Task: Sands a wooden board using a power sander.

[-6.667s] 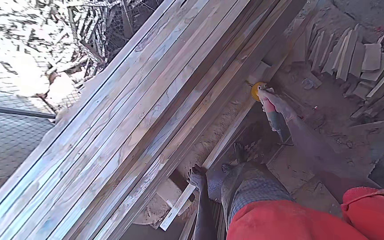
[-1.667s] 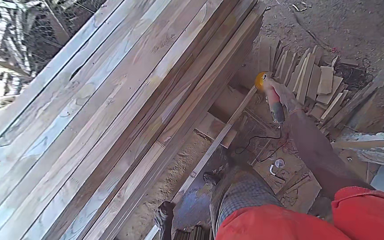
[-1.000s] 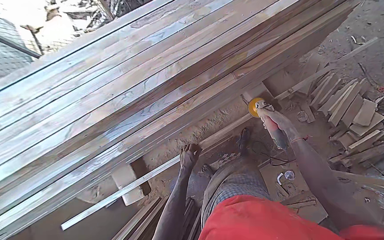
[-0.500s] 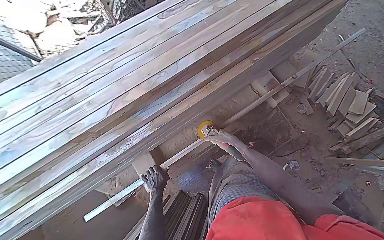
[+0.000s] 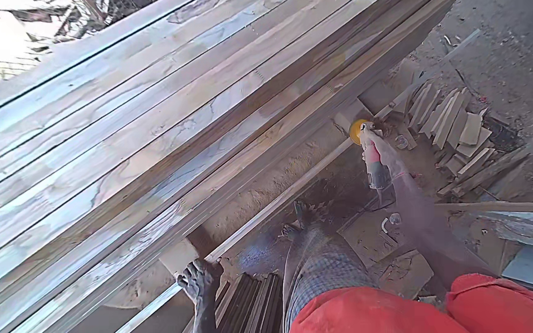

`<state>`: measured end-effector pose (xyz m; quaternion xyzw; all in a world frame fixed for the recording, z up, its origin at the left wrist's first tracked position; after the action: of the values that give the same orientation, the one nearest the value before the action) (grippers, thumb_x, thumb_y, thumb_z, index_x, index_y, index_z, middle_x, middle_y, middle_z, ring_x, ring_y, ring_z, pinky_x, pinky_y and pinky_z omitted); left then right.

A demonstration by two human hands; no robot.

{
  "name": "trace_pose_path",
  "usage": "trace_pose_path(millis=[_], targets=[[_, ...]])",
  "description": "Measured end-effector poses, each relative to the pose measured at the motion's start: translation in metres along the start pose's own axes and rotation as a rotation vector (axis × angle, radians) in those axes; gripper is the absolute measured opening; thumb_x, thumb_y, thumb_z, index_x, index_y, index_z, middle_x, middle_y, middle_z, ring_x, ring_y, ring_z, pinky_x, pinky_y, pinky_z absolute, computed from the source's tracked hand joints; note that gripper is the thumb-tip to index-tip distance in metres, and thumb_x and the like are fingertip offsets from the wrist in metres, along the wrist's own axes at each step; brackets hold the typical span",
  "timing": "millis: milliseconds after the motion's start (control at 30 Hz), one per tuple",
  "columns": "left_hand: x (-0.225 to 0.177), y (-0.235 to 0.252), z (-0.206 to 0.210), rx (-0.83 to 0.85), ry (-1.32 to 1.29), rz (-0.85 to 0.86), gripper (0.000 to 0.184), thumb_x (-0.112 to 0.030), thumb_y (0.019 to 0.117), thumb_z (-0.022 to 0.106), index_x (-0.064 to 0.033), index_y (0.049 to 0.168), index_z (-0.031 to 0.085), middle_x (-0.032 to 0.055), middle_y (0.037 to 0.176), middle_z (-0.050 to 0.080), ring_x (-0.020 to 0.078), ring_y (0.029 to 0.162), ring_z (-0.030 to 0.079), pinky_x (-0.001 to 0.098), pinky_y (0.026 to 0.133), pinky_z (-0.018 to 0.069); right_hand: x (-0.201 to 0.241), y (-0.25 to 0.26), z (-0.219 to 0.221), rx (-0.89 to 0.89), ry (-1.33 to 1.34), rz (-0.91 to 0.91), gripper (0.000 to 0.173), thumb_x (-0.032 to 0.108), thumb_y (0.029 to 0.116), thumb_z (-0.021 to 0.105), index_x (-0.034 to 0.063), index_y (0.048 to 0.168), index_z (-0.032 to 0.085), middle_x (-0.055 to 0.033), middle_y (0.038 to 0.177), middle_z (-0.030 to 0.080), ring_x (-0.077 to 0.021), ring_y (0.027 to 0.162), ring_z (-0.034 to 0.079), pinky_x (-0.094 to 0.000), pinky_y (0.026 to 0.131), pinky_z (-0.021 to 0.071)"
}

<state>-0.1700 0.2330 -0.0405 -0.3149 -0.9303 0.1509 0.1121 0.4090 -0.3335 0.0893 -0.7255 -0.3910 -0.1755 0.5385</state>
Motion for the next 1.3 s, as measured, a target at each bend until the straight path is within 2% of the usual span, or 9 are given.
trace_pose_path(millis=[100, 200, 367, 500, 767, 867, 1000, 1167, 1300], targets=[[-0.001, 0.0, 0.005, 0.031, 0.028, -0.003, 0.079, -0.058, 0.0944, 0.055, 0.0035, 0.143, 0.049, 0.0271, 0.148, 0.05, 0.0424, 0.142, 0.045, 0.0628, 0.121, 0.024, 0.02, 0.046, -0.064, -0.161, 0.086, -0.057, 0.074, 0.074, 0.0905, 0.057, 0.0253, 0.146, 0.052, -0.0119, 0.122, 0.065, -0.0278, 0.098, 0.067, -0.0514, 0.078, 0.058], [-0.031, -0.003, 0.001, 0.033, -0.016, 0.023, 0.084, -0.063, 0.0939, 0.055, 0.0051, 0.143, 0.05, 0.0289, 0.145, 0.053, 0.0439, 0.141, 0.047, 0.064, 0.12, 0.0241, 0.018, 0.057, -0.082, -0.187, 0.033, -0.018, 0.078, 0.077, 0.0874, 0.057, 0.0222, 0.143, 0.055, -0.0116, 0.122, 0.066, -0.0272, 0.101, 0.067, -0.0525, 0.082, 0.0579], [-0.145, -0.013, -0.024, 0.128, -0.175, 0.088, 0.08, -0.066, 0.0974, 0.048, -0.0031, 0.146, 0.052, 0.0241, 0.148, 0.053, 0.0436, 0.143, 0.043, 0.0701, 0.12, 0.0179, 0.005, -0.028, 0.036, 0.073, -0.247, -0.005, 0.074, 0.078, 0.088, 0.055, 0.0174, 0.13, 0.062, -0.0085, 0.1, 0.068, -0.0213, 0.078, 0.067, -0.0446, 0.07, 0.0585], [-0.181, -0.008, -0.036, 0.113, -0.308, 0.208, 0.055, -0.046, 0.1036, 0.05, -0.0068, 0.143, 0.056, 0.0174, 0.147, 0.055, 0.0376, 0.141, 0.047, 0.0688, 0.119, 0.02, -0.043, -0.091, 0.15, 0.296, -0.349, 0.018, 0.063, 0.07, 0.0924, 0.058, 0.0118, 0.114, 0.066, -0.0068, 0.085, 0.067, -0.0197, 0.069, 0.067, -0.0389, 0.064, 0.0598], [0.094, 0.002, 0.017, 0.022, -0.192, 0.105, 0.043, -0.027, 0.1046, 0.044, -0.0049, 0.14, 0.056, 0.0178, 0.144, 0.057, 0.0385, 0.137, 0.051, 0.0695, 0.115, 0.0252, -0.139, -0.249, 0.353, 0.505, -0.487, -0.02, 0.055, 0.065, 0.0886, 0.067, 0.0134, 0.106, 0.069, -0.0035, 0.079, 0.066, -0.0155, 0.064, 0.065, -0.0341, 0.06, 0.0575], [0.228, 0.001, 0.036, 0.118, -0.208, -0.076, 0.069, -0.054, 0.0983, 0.06, -0.0049, 0.146, 0.051, 0.0186, 0.149, 0.053, 0.0384, 0.142, 0.047, 0.0711, 0.114, 0.0294, -0.166, -0.305, 0.42, 0.559, -0.539, -0.048, 0.053, 0.064, 0.0864, 0.07, 0.0147, 0.106, 0.07, -0.0018, 0.078, 0.067, -0.0139, 0.064, 0.064, -0.0328, 0.06, 0.0566], [0.37, -0.041, 0.078, 0.24, -0.341, -0.345, 0.073, -0.052, 0.0983, 0.061, -0.0056, 0.152, 0.046, 0.0185, 0.153, 0.05, 0.0383, 0.145, 0.043, 0.0692, 0.111, 0.0353, -0.209, -0.372, 0.511, 0.662, -0.662, -0.072, 0.062, 0.071, 0.0794, 0.074, 0.0142, 0.105, 0.07, -0.0014, 0.077, 0.066, -0.0134, 0.063, 0.063, -0.0345, 0.061, 0.0557], [0.43, -0.098, 0.132, 0.271, -0.61, -0.542, 0.054, -0.046, 0.1058, 0.052, -0.0049, 0.14, 0.055, 0.0194, 0.126, 0.069, 0.0367, 0.12, 0.066, 0.0613, 0.099, 0.0514, -0.239, -0.448, 0.614, 0.751, -0.907, -0.154, 0.075, 0.079, 0.0734, 0.072, 0.0104, 0.104, 0.07, -0.0072, 0.086, 0.068, -0.0194, 0.072, 0.065, -0.0454, 0.072, 0.056], [0.417, -0.116, 0.156, 0.235, -0.816, -0.687, 0.059, -0.048, 0.1103, 0.039, 0.0014, 0.137, 0.056, 0.0257, 0.121, 0.069, 0.0403, 0.117, 0.067, 0.0597, 0.1, 0.0511, -0.246, -0.499, 0.672, 0.821, -0.995, -0.237, 0.083, 0.083, 0.0732, 0.069, 0.0089, 0.11, 0.071, -0.0112, 0.103, 0.072, -0.0258, 0.094, 0.069, -0.0536, 0.088, 0.054]])
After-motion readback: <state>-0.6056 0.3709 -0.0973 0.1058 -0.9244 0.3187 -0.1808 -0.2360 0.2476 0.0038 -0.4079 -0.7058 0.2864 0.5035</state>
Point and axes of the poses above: each hand's wrist, its own y-axis towards the middle knuckle, its own z-axis out of the palm, x = y × z, the point moved 10 cm from there along y, towards the middle knuckle
